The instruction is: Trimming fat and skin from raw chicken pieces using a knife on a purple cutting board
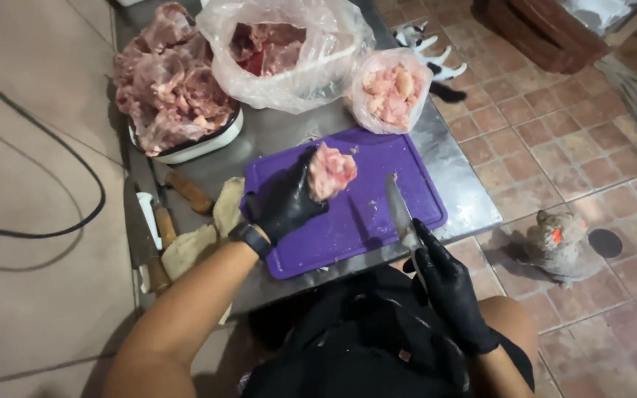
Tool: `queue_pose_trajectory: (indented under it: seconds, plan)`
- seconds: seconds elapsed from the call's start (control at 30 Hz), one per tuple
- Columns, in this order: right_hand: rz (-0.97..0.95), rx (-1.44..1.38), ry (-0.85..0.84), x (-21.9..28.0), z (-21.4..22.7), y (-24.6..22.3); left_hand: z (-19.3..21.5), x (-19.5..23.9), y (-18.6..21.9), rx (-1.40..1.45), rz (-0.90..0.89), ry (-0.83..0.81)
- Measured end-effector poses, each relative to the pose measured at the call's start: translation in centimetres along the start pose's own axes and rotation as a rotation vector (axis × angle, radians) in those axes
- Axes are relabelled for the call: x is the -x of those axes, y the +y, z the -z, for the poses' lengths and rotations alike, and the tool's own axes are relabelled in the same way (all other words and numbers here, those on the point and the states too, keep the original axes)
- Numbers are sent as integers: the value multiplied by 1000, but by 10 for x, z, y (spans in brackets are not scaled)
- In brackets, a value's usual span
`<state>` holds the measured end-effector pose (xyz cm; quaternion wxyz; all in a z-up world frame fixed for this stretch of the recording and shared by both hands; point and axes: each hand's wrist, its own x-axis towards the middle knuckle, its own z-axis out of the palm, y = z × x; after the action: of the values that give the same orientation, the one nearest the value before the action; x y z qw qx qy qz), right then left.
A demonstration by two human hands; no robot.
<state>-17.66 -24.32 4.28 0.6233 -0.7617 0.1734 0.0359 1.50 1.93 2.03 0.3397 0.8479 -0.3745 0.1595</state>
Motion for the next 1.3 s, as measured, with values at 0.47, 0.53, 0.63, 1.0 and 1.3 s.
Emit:
queue_pose_trajectory:
  seconds: [0.47,0.53,0.63,1.0,1.3]
  plan:
    - [72,212,110,-15,-36,-4,-61,9,2,-344,114,184]
    - [87,191,91,-16,-43,-5,-49,6,7,-239,185,148]
    - [85,164,74,-14,-49,-9,-52,5,0,-119,278,111]
    - [456,382,-11,-91,-90,-4,-48,5,2,-94,230,74]
    - [450,746,-16,-45,-87,2,-73,23,-26,95,271,181]
